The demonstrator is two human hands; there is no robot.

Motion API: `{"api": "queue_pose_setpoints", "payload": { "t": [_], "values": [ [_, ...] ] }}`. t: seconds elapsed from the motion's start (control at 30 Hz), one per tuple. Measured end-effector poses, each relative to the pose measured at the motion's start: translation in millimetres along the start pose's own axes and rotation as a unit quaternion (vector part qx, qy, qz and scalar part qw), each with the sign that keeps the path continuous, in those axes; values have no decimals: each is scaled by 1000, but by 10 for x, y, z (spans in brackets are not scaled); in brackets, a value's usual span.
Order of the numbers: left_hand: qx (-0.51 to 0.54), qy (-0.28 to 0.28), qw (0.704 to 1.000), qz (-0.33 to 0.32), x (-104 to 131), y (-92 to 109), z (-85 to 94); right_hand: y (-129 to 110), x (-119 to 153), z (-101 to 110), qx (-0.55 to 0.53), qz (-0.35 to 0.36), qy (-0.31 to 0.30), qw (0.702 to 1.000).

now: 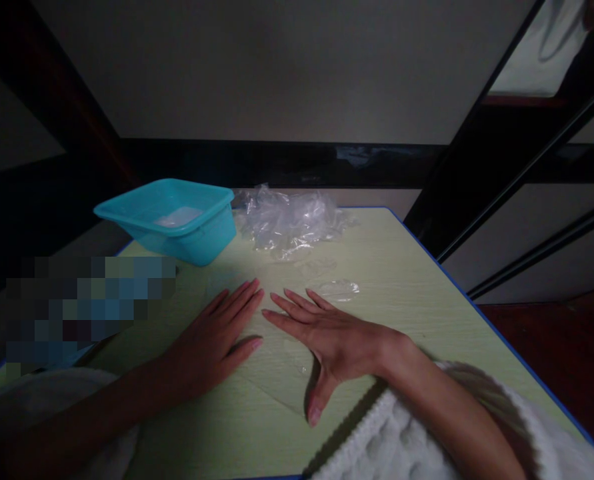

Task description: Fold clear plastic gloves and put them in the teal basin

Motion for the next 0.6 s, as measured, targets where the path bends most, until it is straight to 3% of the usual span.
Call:
{"api": "queue_pose_setpoints", "payload": {
  "t": [0.13, 0.37, 0.6],
  "values": [
    [19, 24, 1000, -5, 17, 4, 66, -150, 72, 83, -1, 27, 23, 999],
    [58, 125, 989, -47, 111, 26, 242, -365, 158, 231, 38, 74, 97, 992],
    [80, 222, 970, -56, 208, -16, 452, -457, 168, 176, 27, 94, 105, 990]
  ]
}}
Point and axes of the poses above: each hand's wrist, its own x-axis away from the middle knuckle, its own z-axis out of the back of the hand, y = z × x, the point moved 8 cm from there along -x, towards the middle knuckle, and after that the axes turned 11 degrees about -y, right-handed, at the moved point
